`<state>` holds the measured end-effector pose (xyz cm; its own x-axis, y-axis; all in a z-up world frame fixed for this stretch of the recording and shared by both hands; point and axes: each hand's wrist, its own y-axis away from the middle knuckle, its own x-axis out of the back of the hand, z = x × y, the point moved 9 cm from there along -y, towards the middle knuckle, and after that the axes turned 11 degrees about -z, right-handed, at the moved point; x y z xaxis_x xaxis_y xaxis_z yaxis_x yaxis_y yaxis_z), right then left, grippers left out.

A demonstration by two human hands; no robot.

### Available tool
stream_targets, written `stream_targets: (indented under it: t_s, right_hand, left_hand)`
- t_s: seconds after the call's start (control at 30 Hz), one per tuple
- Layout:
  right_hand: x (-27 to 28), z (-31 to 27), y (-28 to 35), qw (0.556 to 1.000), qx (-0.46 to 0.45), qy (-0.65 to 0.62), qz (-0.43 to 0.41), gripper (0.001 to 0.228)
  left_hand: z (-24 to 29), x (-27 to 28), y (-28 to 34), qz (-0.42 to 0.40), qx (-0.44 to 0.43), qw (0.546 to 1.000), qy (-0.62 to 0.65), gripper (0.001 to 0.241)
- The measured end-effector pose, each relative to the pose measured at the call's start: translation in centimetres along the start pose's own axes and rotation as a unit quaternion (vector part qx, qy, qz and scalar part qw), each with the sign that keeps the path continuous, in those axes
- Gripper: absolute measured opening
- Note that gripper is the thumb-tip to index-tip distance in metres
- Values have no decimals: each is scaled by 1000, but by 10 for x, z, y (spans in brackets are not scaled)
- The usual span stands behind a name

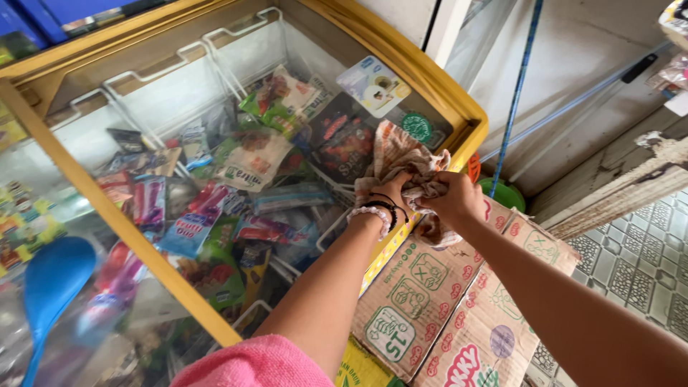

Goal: The person wipes the glass lid of a chest freezer with a cloth, then wipes the top of a plastic jar with the same cloth. The person also briefly moves a stack of packaged items and a black pouch on top of the freezer.

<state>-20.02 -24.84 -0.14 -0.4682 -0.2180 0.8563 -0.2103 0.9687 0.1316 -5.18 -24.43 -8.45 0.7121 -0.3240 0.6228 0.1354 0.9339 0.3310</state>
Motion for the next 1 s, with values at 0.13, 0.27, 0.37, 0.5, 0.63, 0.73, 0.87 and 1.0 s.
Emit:
stream_targets:
  t_s: [0.13, 0.27, 0.37, 0.5, 0.63, 0.73, 0.87, 1.0]
  right_hand:
    - [-3, -5, 2, 1000, 11, 21, -12, 60]
    - [-7, -10, 11, 1000, 24, 17, -11, 65]
    - [-8, -18, 19, 998, 34, 51, 5, 68]
    - [-18, -19, 31, 998, -6, 51, -36, 70]
    - [-19, -41, 51, 997, 41, 63, -13, 63]
    - [-24, -50, 68, 998, 44, 37, -33, 58]
    - [-32, -64, 95, 998, 46, 25, -43, 54]
    - [-48, -82, 118, 995, 51, 26, -79, 55]
  left_hand:
    - [-6, -5, 10, -23, 28, 999, 16, 84]
    - [-12, -2, 31, -23, 49, 998, 27, 72]
    - [-14, 0, 45, -25, 52, 998, 20, 73]
    - [-22, -1, 62, -26, 62, 998, 20, 71]
    - [-33, -2, 80, -19, 62, 998, 7, 71]
    - [-45, -3, 96, 2, 65, 998, -5, 68]
    - [-66, -6, 115, 7, 81, 996, -30, 60]
    - [-85, -7, 142, 24, 88, 995, -44, 60]
